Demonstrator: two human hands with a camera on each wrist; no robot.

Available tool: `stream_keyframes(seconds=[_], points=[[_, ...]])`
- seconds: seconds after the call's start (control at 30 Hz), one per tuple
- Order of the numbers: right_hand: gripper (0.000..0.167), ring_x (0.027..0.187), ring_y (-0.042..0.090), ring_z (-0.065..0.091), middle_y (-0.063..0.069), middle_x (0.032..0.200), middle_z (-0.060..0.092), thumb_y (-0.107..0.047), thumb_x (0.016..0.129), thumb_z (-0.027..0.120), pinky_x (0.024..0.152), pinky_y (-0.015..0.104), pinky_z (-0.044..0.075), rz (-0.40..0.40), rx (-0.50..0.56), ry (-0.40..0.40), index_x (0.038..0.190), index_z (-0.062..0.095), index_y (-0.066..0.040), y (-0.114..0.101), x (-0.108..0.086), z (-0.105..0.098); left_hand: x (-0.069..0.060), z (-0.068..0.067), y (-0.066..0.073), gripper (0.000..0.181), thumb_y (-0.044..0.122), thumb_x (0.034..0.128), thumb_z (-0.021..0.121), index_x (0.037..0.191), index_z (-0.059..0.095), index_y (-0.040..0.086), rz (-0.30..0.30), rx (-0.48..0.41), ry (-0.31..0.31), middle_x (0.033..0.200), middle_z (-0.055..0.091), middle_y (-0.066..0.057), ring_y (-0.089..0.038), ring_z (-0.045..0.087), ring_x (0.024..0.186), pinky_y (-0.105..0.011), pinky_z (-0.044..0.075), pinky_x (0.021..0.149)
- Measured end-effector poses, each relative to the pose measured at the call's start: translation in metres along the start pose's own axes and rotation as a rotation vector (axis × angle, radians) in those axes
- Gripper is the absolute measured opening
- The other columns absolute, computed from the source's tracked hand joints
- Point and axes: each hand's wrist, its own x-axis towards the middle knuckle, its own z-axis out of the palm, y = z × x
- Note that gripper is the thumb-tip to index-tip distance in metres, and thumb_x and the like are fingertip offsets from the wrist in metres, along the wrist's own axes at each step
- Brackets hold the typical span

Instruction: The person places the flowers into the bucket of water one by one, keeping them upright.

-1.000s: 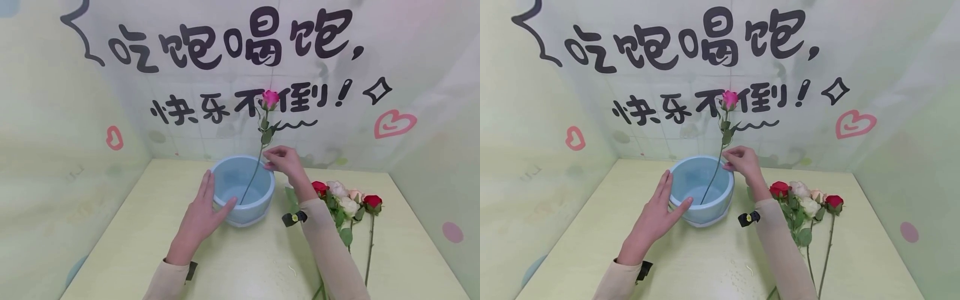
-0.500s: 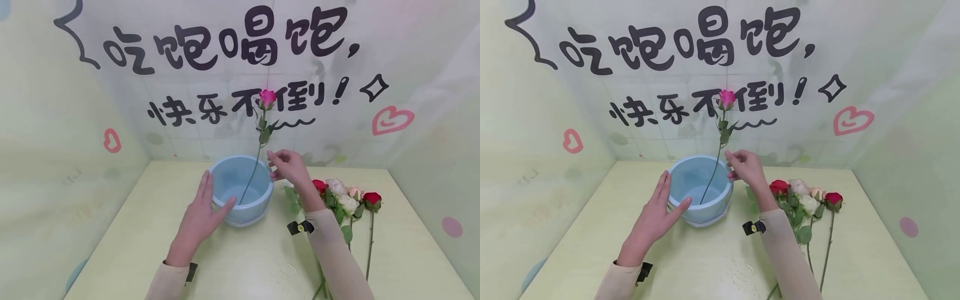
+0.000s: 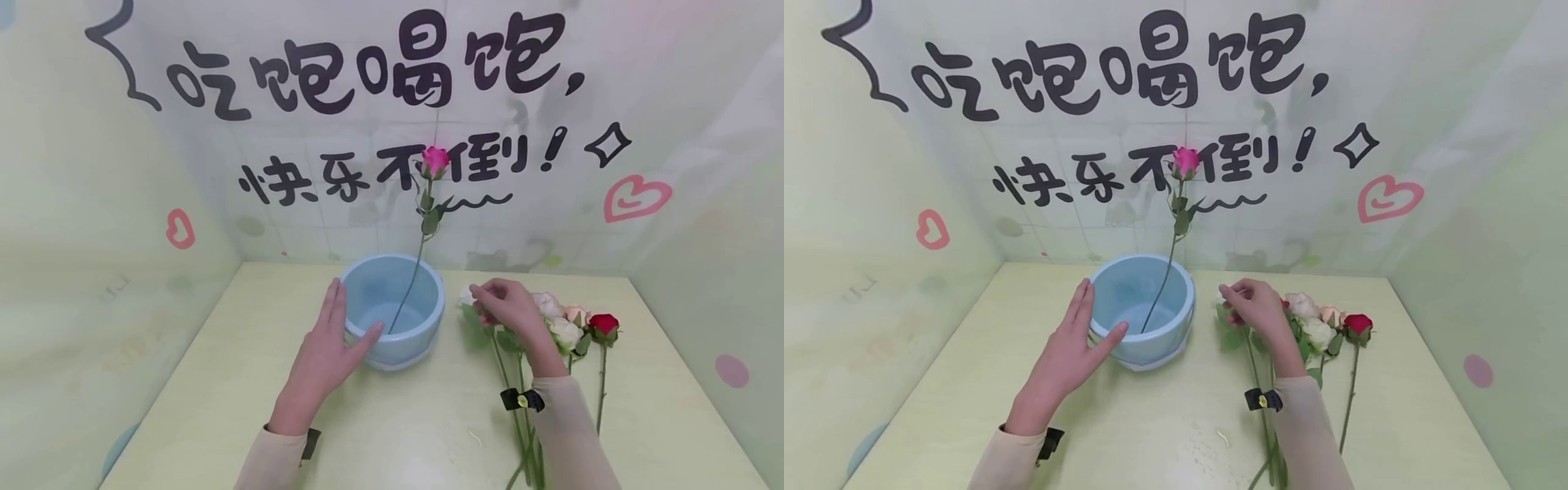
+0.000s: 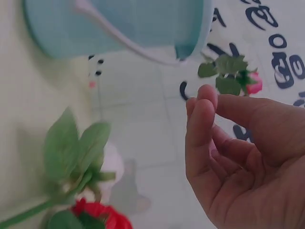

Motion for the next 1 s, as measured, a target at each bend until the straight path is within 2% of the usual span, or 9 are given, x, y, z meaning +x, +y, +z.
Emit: stream_keyframes(seconds=[0.3,0.5,0.77,1.0], points=[[0.045,0.071,0.017,0.071,0.026,0.102,0.071,-0.031,0.109,0.062,0.070,0.034,0.062,0.057,-0.024,0.027,0.115,0.064,0.013,0.035,-0.010,-0.016,0.000,0.001,0.000,0.110,0.080,0.0963,0.049,0.171,0.009,0.009,-0.012,-0.012,-0.015,0.178,0.002,-0.002,-0.048,0.053,0.137,-0.062,0.048,0.105],[0.040,0.071,0.020,0.073,0.027,0.103,0.072,-0.026,0.108,0.064,0.069,0.036,0.062,0.086,-0.053,0.032,0.115,0.066,0.013,0.049,-0.013,-0.020,0.001,0.000,0.000,0.110,0.078,0.0970,0.051,0.170,0.010,0.008,0.001,0.000,-0.004,0.178,0.004,-0.004,-0.048,0.055,0.135,-0.062,0.050,0.103],[0.031,0.061,0.016,0.071,0.021,0.089,0.074,-0.018,0.105,0.068,0.063,0.036,0.062,0.072,-0.119,0.028,0.107,0.068,0.013,0.059,-0.016,-0.021,0.003,-0.002,0.001,0.110,0.079,0.0968,0.050,0.171,0.009,0.009,-0.005,-0.008,-0.007,0.178,0.003,-0.004,-0.048,0.054,0.136,-0.062,0.049,0.103],[0.025,0.061,0.015,0.071,0.012,0.081,0.072,-0.016,0.103,0.069,0.062,0.031,0.059,0.126,-0.213,-0.005,0.105,0.068,0.009,0.065,-0.021,-0.021,0.001,-0.002,0.002,0.109,0.078,0.0968,0.051,0.171,0.009,0.009,-0.014,-0.013,-0.017,0.178,0.003,-0.004,-0.047,0.052,0.138,-0.063,0.048,0.104]])
